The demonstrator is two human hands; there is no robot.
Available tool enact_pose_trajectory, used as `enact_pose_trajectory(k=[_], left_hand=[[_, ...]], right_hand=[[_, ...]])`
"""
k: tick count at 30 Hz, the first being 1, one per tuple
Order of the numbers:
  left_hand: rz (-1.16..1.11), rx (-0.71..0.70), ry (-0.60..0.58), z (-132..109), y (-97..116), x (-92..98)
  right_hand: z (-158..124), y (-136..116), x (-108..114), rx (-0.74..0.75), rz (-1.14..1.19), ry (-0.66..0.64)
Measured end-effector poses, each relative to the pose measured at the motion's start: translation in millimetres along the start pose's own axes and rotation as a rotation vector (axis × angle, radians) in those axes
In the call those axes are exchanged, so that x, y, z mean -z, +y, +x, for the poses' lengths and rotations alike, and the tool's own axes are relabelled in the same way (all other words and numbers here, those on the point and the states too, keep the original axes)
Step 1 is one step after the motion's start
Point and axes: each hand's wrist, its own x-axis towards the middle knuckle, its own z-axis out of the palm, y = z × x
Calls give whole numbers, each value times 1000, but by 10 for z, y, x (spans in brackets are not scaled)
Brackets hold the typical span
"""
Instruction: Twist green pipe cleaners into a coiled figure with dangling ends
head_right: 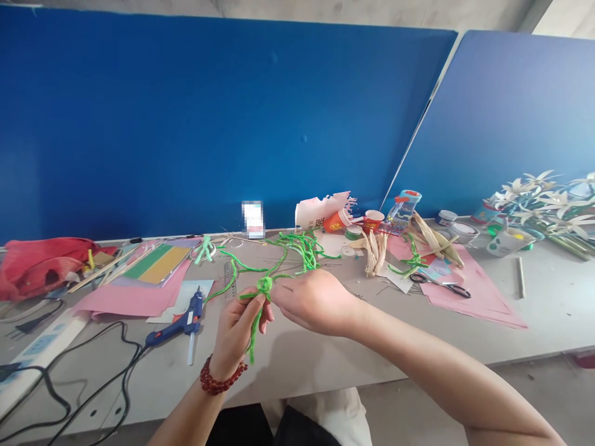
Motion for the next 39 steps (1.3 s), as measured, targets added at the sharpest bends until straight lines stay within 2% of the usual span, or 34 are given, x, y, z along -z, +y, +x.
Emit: enact_pose_trajectory(k=[5,9,13,16,18,23,27,32,39], left_hand=[[298,-3,-130,-2,40,82],[676,-134,-259,8,175,108],[815,-195,-423,-3,271,112],[815,-240,-542,-19,266,142],[782,-266,-582,-26,251,173],[683,-314,-557,-28,253,246],[584,-322,-512,-31,241,262],[427,-284,-366,-55,117,272],[150,-131,-189,-41,-15,252]], right_hand=[[64,-39,67,118,-159,-31],[191,27,183,197,-126,-119],[350,149,268,204,60,-315],[441,252,265,189,309,-424],[464,316,235,167,463,-459],[401,421,143,120,670,-367],[297,436,81,73,728,-283],[172,379,27,2,689,-168],[86,154,1,-161,540,5]])
